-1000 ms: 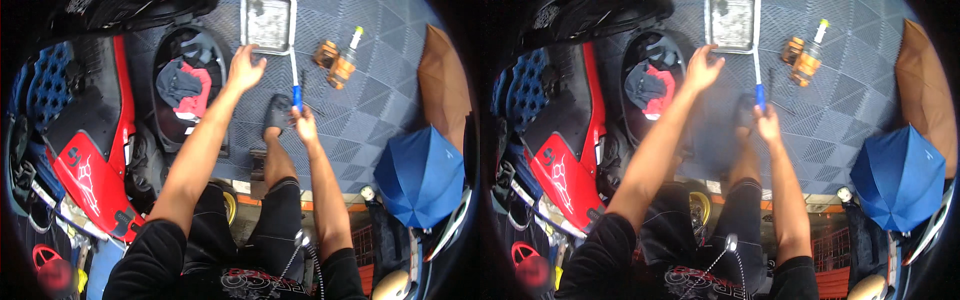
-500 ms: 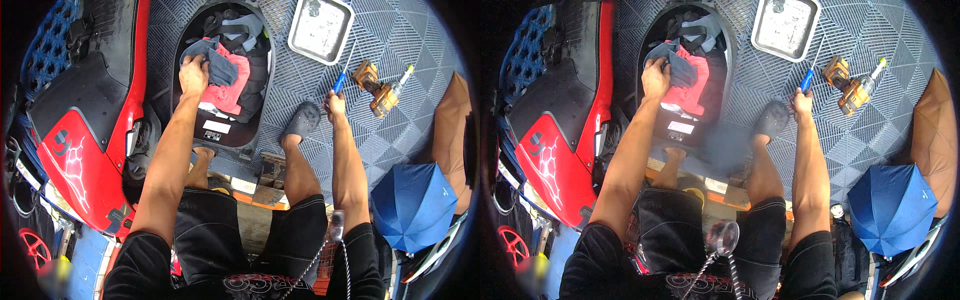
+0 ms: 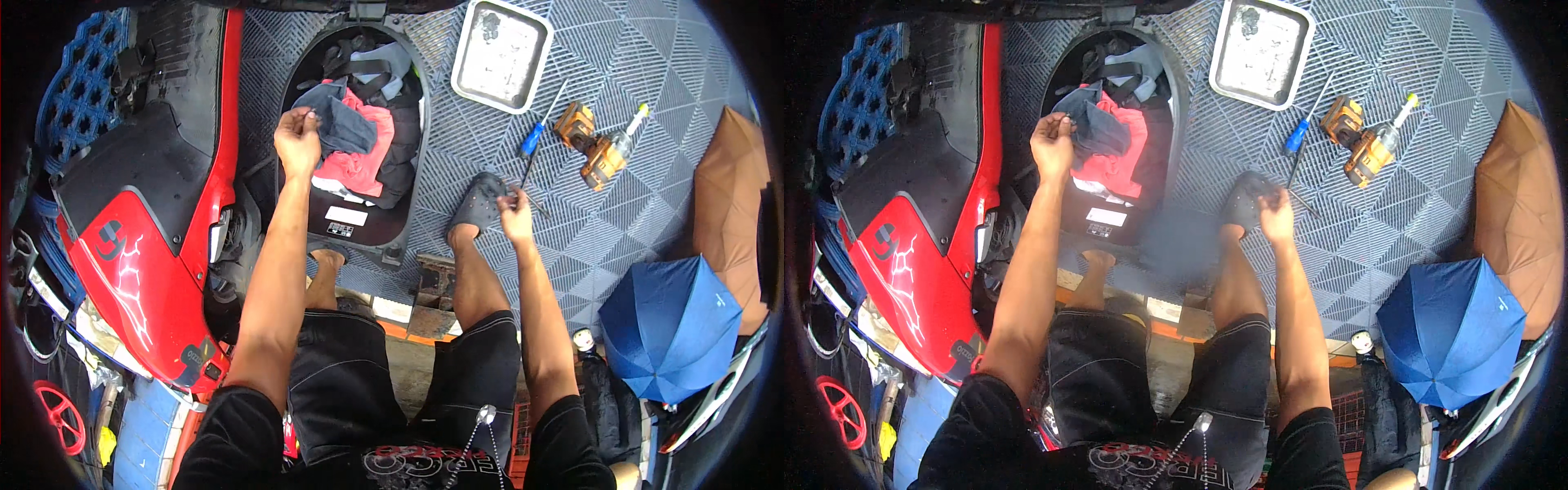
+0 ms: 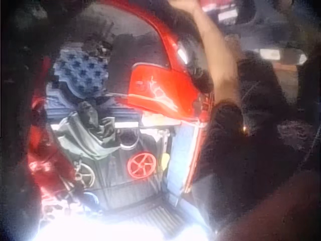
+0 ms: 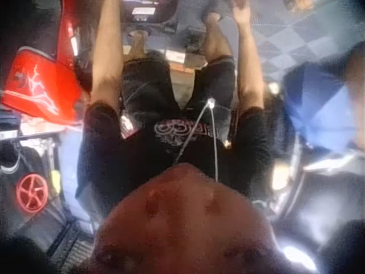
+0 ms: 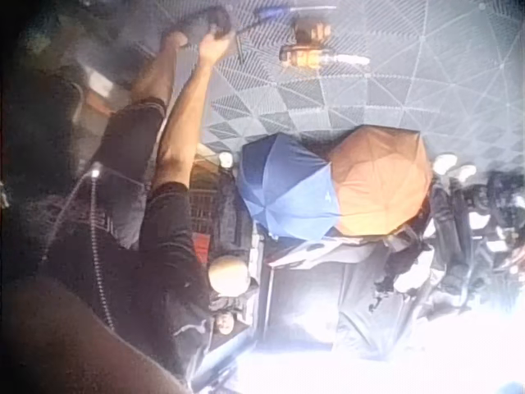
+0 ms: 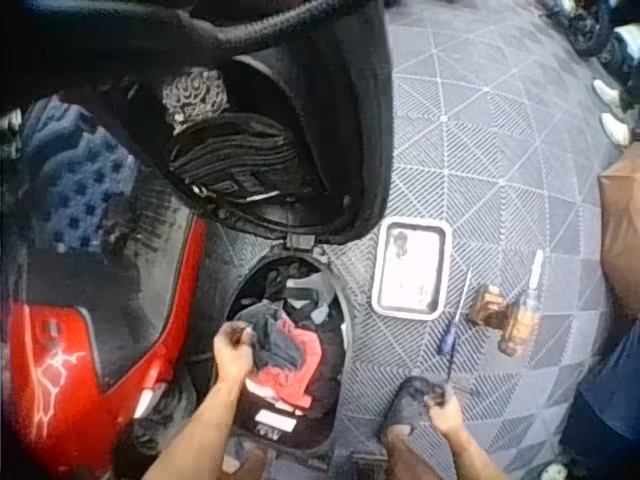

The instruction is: The person uses a screwdriver to loosen and remove screws from the inner plastic base of a red motorcycle seat, then reaches into the storage compartment to handle a cloth and a long black rod.

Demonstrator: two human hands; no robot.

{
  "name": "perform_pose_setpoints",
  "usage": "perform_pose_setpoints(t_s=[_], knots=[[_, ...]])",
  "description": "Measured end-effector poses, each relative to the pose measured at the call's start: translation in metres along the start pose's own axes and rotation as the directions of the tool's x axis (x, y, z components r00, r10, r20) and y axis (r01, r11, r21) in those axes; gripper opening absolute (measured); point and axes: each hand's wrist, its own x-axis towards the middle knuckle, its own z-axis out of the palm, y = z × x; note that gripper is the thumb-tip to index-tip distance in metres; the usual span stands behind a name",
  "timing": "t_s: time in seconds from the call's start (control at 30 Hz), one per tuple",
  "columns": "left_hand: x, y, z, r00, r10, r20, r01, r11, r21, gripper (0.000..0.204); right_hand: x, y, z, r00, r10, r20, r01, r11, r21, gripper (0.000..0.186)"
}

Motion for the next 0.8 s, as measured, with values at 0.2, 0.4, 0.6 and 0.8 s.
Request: perform_pose_setpoints(t_s=[0.2, 0.4, 0.6, 0.8], knots=[[-0.056, 0.097, 0.119, 0.865, -0.1, 0.492, 0.29, 0.899, -0.328, 0.017, -0.046, 0.006, -0.017, 0.984, 0.158, 0.08, -0.152, 0.986, -0.068, 0.043], [-0.045, 0.097, 0.251, 0.782, -0.249, 0.572, 0.354, 0.932, -0.079, 0.022, -0.038, -0.009, -0.024, 0.987, 0.156, 0.047, -0.153, 0.986, -0.064, 0.039], [-0.056, 0.063, 0.183, 0.64, -0.352, 0.683, 0.46, 0.887, 0.026, 0.044, -0.06, -0.066, -0.027, 0.971, 0.164, 0.176, -0.19, 0.971, 0.145, 0.034], [-0.2, 0.169, 0.014, 0.298, -0.423, 0.856, 0.517, 0.825, 0.228, 0.038, -0.142, -0.04, -0.075, 0.997, 0.006, 0.083, -0.01, 0.999, 0.051, 0.032]])
